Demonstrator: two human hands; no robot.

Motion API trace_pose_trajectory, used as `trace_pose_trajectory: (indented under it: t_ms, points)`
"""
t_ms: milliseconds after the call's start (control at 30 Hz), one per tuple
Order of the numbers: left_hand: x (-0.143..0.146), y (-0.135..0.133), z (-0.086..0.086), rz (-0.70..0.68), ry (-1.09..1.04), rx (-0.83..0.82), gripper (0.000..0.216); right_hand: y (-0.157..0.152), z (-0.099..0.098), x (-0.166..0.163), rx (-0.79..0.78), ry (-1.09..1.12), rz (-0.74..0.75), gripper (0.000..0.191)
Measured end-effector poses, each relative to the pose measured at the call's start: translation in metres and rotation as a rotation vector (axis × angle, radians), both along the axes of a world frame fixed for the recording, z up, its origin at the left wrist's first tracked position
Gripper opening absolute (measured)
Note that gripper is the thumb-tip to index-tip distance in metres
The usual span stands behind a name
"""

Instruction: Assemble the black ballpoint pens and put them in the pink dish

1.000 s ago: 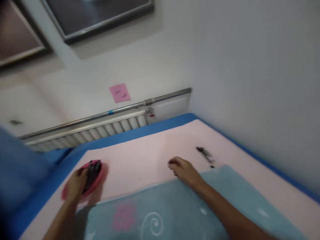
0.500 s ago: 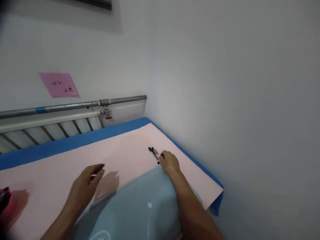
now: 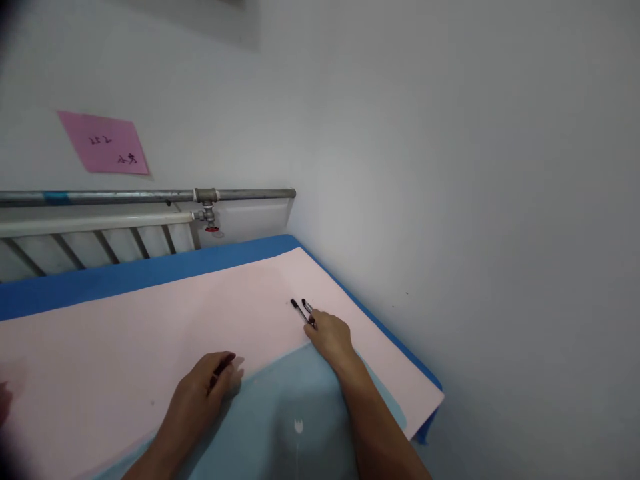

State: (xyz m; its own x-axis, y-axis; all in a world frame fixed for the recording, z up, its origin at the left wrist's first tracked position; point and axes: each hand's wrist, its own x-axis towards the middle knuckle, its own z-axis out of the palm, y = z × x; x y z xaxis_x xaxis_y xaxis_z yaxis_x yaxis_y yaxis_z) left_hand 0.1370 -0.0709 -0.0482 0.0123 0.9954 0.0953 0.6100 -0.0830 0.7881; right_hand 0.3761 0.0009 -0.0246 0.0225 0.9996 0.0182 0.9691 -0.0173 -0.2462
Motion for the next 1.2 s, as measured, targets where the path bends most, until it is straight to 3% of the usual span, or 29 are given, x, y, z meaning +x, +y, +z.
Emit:
trace_pose_trajectory:
  t_ms: [233, 533, 933, 1067, 1200]
  points:
    - [0.001, 0.004, 0.000, 0.017, -0.046, 0.029, 0.027, 0.000, -0.004, -0.046, -0.022, -0.047, 0.149, 0.021]
    - [-0.037, 0.019, -0.001, 0.222, -0.121, -0.056, 0.026, 0.024, 0.005, -0.127, -0.192, -0.013, 0.314, 0.021]
    - [-0.044, 0.030, -0.007, 0.245, -0.187, -0.136, 0.026, 0.045, 0.002, -0.123, -0.526, 0.139, 0.366, 0.026]
    - [-0.043, 0.030, -0.008, 0.267, -0.243, -0.180, 0.028, 0.041, 0.010, -0.125, -0.518, 0.105, 0.396, 0.026]
    - [-0.038, 0.029, -0.007, 0.283, -0.409, -0.290, 0.033, 0.036, 0.020, -0.129, -0.415, 0.036, 0.427, 0.023]
